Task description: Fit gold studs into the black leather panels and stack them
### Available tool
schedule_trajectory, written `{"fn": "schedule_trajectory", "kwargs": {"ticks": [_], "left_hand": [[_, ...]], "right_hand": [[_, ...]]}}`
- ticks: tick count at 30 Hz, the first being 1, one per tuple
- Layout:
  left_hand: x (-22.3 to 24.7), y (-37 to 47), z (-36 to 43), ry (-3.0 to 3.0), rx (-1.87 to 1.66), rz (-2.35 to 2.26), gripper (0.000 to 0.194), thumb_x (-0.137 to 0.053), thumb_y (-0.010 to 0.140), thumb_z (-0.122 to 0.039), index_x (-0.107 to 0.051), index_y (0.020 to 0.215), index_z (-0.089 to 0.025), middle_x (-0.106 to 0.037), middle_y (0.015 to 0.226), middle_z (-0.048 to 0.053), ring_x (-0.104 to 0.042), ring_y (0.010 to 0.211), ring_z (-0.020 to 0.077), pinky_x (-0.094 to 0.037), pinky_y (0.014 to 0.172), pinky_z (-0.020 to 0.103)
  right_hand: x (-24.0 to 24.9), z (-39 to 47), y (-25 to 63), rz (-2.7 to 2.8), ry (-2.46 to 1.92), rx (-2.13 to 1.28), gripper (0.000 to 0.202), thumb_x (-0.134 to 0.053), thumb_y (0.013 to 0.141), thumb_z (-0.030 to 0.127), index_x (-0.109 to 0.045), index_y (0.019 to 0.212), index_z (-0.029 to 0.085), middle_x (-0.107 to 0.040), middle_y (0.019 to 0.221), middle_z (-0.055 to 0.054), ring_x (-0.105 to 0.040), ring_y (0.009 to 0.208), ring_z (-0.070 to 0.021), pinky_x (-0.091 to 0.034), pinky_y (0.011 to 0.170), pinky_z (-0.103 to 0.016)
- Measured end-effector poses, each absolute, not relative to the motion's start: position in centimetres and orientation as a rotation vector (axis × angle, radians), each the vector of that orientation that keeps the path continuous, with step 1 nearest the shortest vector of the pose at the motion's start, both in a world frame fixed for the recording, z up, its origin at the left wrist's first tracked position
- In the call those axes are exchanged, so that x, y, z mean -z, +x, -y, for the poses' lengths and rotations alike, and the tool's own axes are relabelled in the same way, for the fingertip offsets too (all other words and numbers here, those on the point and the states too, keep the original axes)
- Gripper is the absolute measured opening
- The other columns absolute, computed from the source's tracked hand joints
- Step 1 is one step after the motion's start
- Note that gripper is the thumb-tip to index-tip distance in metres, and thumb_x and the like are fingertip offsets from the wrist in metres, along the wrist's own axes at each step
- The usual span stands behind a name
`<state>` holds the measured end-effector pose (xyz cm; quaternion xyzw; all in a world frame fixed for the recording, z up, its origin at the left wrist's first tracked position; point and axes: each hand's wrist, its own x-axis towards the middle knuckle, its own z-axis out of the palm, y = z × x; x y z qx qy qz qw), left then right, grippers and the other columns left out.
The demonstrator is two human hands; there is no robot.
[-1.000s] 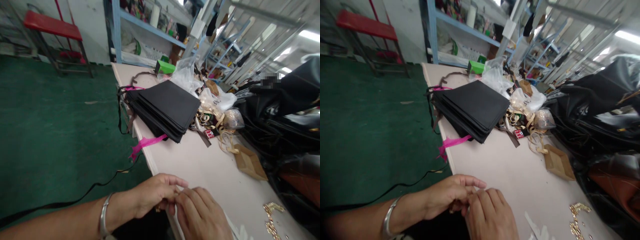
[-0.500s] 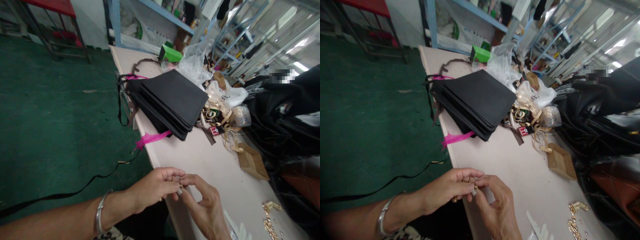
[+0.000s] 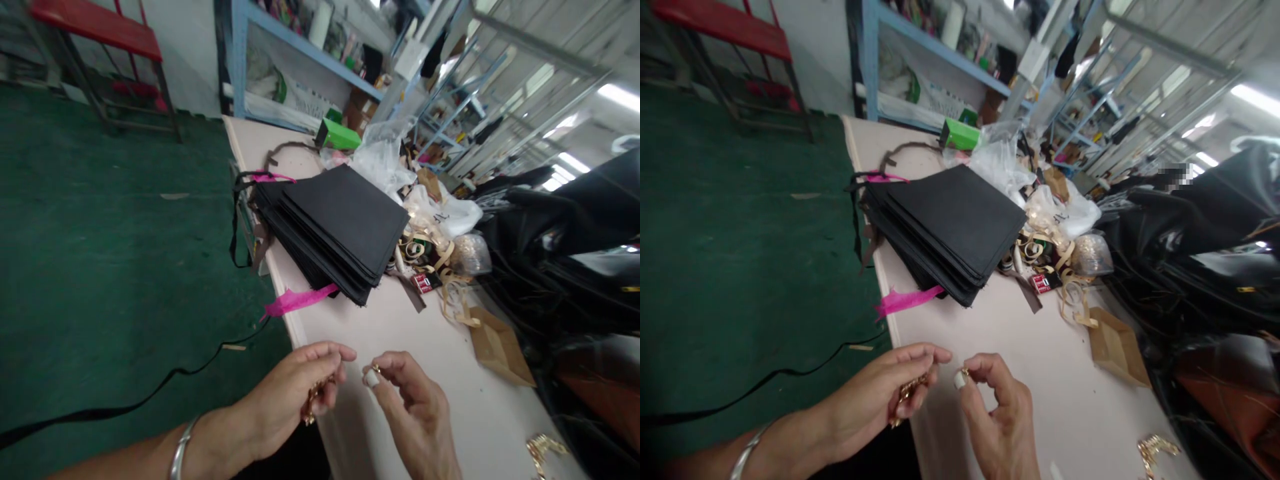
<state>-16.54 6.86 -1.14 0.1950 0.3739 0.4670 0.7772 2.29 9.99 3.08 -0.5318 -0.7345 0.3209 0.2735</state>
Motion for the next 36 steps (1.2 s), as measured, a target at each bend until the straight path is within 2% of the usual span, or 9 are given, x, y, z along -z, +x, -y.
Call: {"fn": "schedule_trajectory", "kwargs": {"ticks": [4, 7, 12, 16, 18, 21, 24, 29, 36], "left_hand": [[1.0, -17.7, -7.3, 0.446, -1.014, -0.856, 0.034, -0.07, 0.076, -0.04, -0.068, 0.101, -0.017, -0.049, 0.058, -0.007, -0.032, 0.044, 0.0041, -0.015, 0.044, 0.022], [0.3, -18.7, -7.8, 0.44, -1.115, -0.892, 0.037, -0.064, 0.08, -0.046, -0.068, 0.102, -0.016, -0.058, 0.069, -0.003, -0.037, 0.044, 0.0035, -0.014, 0.043, 0.022], [-0.7, -20.1, -9.3, 0.457, -1.251, -0.948, 0.043, -0.066, 0.08, -0.042, -0.066, 0.115, -0.018, -0.064, 0.084, 0.0, -0.048, 0.051, 0.005, -0.02, 0.045, 0.021], [-1.4, -21.0, -10.6, 0.498, -1.347, -1.044, 0.047, -0.065, 0.082, -0.044, -0.062, 0.12, -0.018, -0.065, 0.09, 0.002, -0.045, 0.05, 0.0044, -0.021, 0.045, 0.022], [-1.8, -21.5, -11.1, 0.532, -1.386, -1.106, 0.051, -0.065, 0.082, -0.046, -0.06, 0.122, -0.016, -0.068, 0.091, 0.004, -0.042, 0.049, 0.0047, -0.021, 0.045, 0.022], [-1.9, -22.0, -11.8, 0.582, -1.434, -1.183, 0.051, -0.065, 0.082, -0.049, -0.059, 0.119, -0.014, -0.068, 0.077, 0.002, -0.044, 0.051, 0.0075, -0.023, 0.047, 0.022], [-1.3, -22.2, -12.6, 0.62, -1.482, -1.216, 0.04, -0.066, 0.081, -0.052, -0.062, 0.098, -0.017, -0.062, 0.067, -0.003, -0.043, 0.051, 0.0078, -0.025, 0.048, 0.022], [0.0, -22.1, -14.1, 0.737, -1.515, -1.271, 0.036, -0.064, 0.083, -0.05, -0.048, 0.068, -0.021, -0.046, 0.047, -0.009, -0.039, 0.046, 0.0078, -0.028, 0.051, 0.022], [0.1, -21.6, -10.8, 0.963, -1.261, -1.183, 0.025, -0.064, 0.081, -0.041, -0.057, 0.07, -0.02, -0.061, 0.061, -0.004, -0.046, 0.049, 0.0088, -0.034, 0.051, 0.022]], "right_hand": [[-5.2, -15.2, -0.4, 1.95, -1.332, -0.804, 0.021, -0.06, 0.09, 0.038, -0.066, 0.099, 0.02, -0.073, 0.086, -0.004, -0.069, 0.079, -0.0194, -0.053, 0.074, -0.029], [-7.2, -19.9, -3.3, 2.002, -1.303, -0.543, 0.023, -0.059, 0.09, 0.039, -0.067, 0.1, 0.02, -0.075, 0.088, -0.005, -0.07, 0.079, -0.0203, -0.052, 0.074, -0.03], [-8.4, -26.3, -7.1, 2.303, -1.339, 0.061, 0.023, -0.047, 0.094, 0.025, -0.067, 0.105, 0.019, -0.075, 0.086, -0.007, -0.069, 0.077, -0.022, -0.047, 0.073, -0.031], [-8.0, -27.5, -7.8, 2.463, -1.309, 0.205, 0.023, -0.044, 0.095, 0.018, -0.065, 0.105, 0.016, -0.072, 0.083, -0.009, -0.067, 0.079, -0.0241, -0.043, 0.073, -0.032], [-7.8, -26.6, -7.3, 2.515, -1.234, 0.197, 0.022, -0.044, 0.095, 0.018, -0.064, 0.103, 0.017, -0.071, 0.084, -0.008, -0.066, 0.081, -0.0239, -0.043, 0.074, -0.032], [-7.2, -24.0, -5.9, 2.558, -1.136, 0.1, 0.019, -0.043, 0.096, 0.02, -0.062, 0.101, 0.018, -0.069, 0.083, -0.005, -0.064, 0.079, -0.0222, -0.043, 0.074, -0.032], [-6.4, -20.8, -4.5, 2.529, -1.145, -0.104, 0.019, -0.046, 0.096, 0.024, -0.064, 0.099, 0.02, -0.068, 0.081, -0.004, -0.064, 0.077, -0.0205, -0.045, 0.073, -0.031], [-4.7, -16.2, -3.2, 2.277, -1.241, -0.54, 0.018, -0.053, 0.092, 0.028, -0.07, 0.093, 0.021, -0.072, 0.079, -0.002, -0.066, 0.07, -0.0168, -0.049, 0.068, -0.027], [-3.9, -11.7, 1.7, 1.742, -1.49, -0.928, 0.028, -0.067, 0.085, 0.042, -0.074, 0.099, 0.019, -0.072, 0.082, -0.003, -0.066, 0.076, -0.0191, -0.052, 0.07, -0.027]]}}
